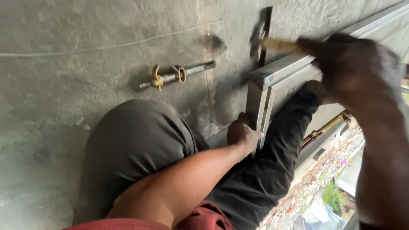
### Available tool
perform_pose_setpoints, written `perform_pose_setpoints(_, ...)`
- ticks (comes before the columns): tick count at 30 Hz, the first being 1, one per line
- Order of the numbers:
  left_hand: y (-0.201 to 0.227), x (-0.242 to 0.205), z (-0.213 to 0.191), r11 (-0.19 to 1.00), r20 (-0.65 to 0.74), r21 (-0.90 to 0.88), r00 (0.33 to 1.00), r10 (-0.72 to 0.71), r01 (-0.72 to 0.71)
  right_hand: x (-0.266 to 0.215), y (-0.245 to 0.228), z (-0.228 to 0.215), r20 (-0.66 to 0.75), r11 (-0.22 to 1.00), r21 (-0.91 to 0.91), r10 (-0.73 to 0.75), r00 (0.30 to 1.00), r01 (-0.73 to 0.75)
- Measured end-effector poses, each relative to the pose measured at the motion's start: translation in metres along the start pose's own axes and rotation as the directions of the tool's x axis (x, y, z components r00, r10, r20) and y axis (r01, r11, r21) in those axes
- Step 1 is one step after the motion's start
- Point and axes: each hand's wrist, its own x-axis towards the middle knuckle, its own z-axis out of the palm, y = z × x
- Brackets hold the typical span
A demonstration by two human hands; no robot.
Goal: The person uses a welding torch and filler rod to join metal frame corners, then hammers the joints to flatten them. The person repeats this process on multiple corners of the metal frame.
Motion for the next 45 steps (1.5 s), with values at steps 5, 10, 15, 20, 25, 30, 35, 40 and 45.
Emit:
perform_pose_setpoints(5,0.0,-0.001,-0.002,0.999,0.023,-0.032,1.0,0.004,-0.004,-0.006,-0.012,-0.014,-0.036,0.953,-0.287,-0.113,0.993,0.098)
perform_pose_setpoints(10,-0.001,0.0,0.001,0.999,-0.01,-0.031,0.999,0.036,-0.036,-0.015,-0.021,-0.017,-0.142,0.997,0.038,-0.062,0.988,0.069)
perform_pose_setpoints(15,-0.002,0.001,0.001,0.999,0.011,-0.008,0.999,0.033,-0.033,-0.017,-0.021,-0.008,-0.096,0.971,-0.213,-0.131,0.987,0.108)
perform_pose_setpoints(20,-0.006,0.001,0.003,0.999,-0.001,-0.014,0.999,0.04,-0.04,-0.007,-0.033,-0.005,-0.35,0.911,-0.258,-0.397,0.848,0.321)
perform_pose_setpoints(25,0.002,-0.001,0.002,1.0,0.01,0.013,1.0,0.022,-0.022,0.0,-0.055,-0.008,-0.243,0.779,-0.485,-0.557,0.794,0.398)
perform_pose_setpoints(30,-0.001,-0.002,0.0,1.0,0.027,0.015,1.0,0.011,-0.012,-0.002,-0.061,-0.011,-0.232,0.747,-0.544,-0.571,0.788,0.382)
perform_pose_setpoints(35,-0.002,-0.003,0.001,0.998,0.031,-0.012,0.998,0.055,-0.054,0.012,-0.078,-0.033,-0.224,0.698,-0.615,-0.601,0.767,0.367)
perform_pose_setpoints(40,0.001,-0.004,0.002,1.0,0.018,0.017,1.0,0.0,0.0,0.016,-0.079,-0.056,-0.129,0.808,-0.486,-0.443,0.887,0.333)
perform_pose_setpoints(45,0.004,-0.003,-0.002,0.999,0.009,-0.015,1.0,0.029,-0.029,-0.018,-0.031,-0.018,-0.259,0.961,-0.195,-0.244,0.935,0.196)
